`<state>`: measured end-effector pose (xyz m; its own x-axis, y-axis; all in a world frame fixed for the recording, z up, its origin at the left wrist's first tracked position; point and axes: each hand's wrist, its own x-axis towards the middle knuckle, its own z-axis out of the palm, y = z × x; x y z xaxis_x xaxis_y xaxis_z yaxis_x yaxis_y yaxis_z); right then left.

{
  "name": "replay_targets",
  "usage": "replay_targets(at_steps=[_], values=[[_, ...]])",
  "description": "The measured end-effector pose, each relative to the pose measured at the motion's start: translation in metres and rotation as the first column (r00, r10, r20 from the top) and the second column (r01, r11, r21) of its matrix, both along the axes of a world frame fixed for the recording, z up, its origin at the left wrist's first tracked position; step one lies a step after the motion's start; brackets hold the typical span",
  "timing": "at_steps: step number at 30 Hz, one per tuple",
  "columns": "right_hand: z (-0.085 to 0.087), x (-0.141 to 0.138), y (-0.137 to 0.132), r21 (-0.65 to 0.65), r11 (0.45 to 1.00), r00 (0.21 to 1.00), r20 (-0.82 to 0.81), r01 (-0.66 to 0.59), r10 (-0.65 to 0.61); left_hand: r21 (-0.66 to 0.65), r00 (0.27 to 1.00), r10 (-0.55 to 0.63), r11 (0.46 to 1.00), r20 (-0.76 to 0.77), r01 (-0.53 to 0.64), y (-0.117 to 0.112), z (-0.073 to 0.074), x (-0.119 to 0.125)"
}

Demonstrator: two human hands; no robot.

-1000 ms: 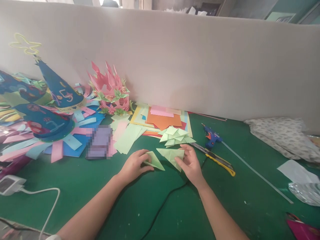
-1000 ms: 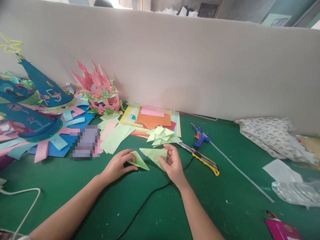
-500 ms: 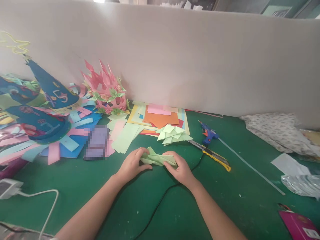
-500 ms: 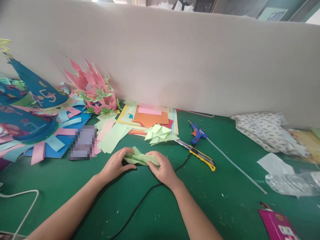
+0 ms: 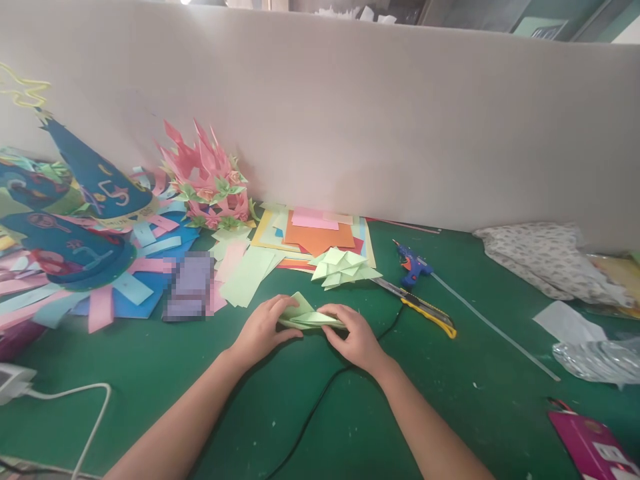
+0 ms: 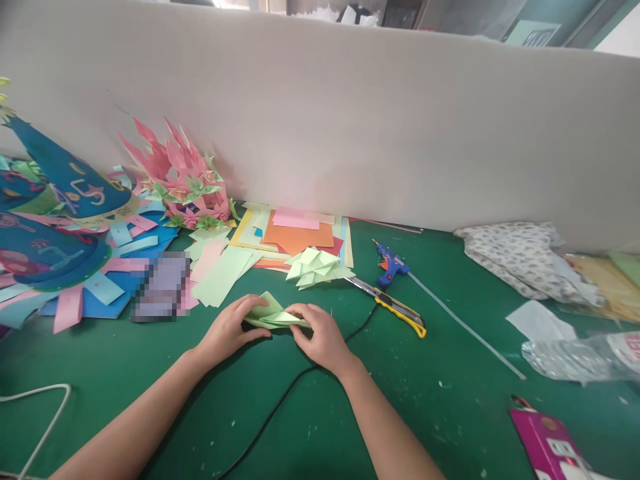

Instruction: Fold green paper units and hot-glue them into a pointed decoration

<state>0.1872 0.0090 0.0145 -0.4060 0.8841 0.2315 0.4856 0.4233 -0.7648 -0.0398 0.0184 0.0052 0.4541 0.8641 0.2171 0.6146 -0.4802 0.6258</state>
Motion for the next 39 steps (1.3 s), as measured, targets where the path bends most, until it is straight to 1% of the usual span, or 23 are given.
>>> replay_targets(at_steps=[3,6,8,10,13,17,22,24,28,35,37,39], values=[[0.0015,-0.0005,-0.0001,-0.038,0.999,1.000,-0.030,-0.003,0.002,0.015,1.000,-0.018,1.000,-0.012,0.018,-0.0008,0.0000,0.0006],[0.0031,-0.0006,0.0022,0.010,0.996,0.996,0.007,-0.086,0.086,0.016,1.000,-0.022,1.000,-0.017,0.023,-0.0013,-0.0001,0.0016],[0.0036,-0.0008,0.0039,0.038,0.992,0.993,0.025,-0.118,0.117,0.014,1.000,-0.018,1.000,-0.020,0.018,-0.0016,0.0002,0.0019],[0.0036,-0.0011,0.0049,0.058,0.994,0.995,0.025,-0.093,0.092,0.007,1.000,-0.010,1.000,-0.024,0.010,-0.0018,0.0005,0.0018],[0.0025,-0.0019,0.0049,0.065,0.998,1.000,0.028,-0.011,0.009,-0.013,1.000,0.016,1.000,-0.011,-0.017,-0.0024,-0.0003,0.0013],[0.0008,-0.0044,0.0044,0.010,0.997,0.997,0.039,0.072,-0.072,-0.072,0.995,0.099,0.993,0.033,-0.096,-0.0027,-0.0040,0.0007],[0.0019,-0.0075,0.0043,-0.020,0.991,0.989,0.075,0.129,-0.127,-0.140,0.990,0.127,0.983,0.062,-0.117,-0.0022,-0.0053,0.0013],[0.0022,-0.0077,0.0046,-0.039,0.989,0.987,0.091,0.140,-0.136,-0.155,0.989,0.140,0.979,0.055,-0.131,-0.0021,-0.0048,0.0020],[0.0018,-0.0069,0.0056,-0.122,0.982,0.984,0.123,0.147,-0.132,-0.152,0.985,0.170,0.975,0.021,-0.165,-0.0020,-0.0048,0.0038],[0.0084,-0.0069,0.0052,-0.142,0.986,0.984,0.166,0.092,-0.068,-0.192,0.970,0.228,0.959,0.079,-0.210,0.0000,-0.0052,0.0055],[0.0086,-0.0072,0.0050,-0.151,0.984,0.982,0.175,0.097,-0.070,-0.209,0.965,0.245,0.952,0.091,-0.222,0.0002,-0.0044,0.0058],[0.0067,-0.0072,0.0051,-0.157,0.979,0.978,0.185,0.128,-0.098,-0.224,0.959,0.260,0.947,0.108,-0.232,0.0003,-0.0038,0.0063]])
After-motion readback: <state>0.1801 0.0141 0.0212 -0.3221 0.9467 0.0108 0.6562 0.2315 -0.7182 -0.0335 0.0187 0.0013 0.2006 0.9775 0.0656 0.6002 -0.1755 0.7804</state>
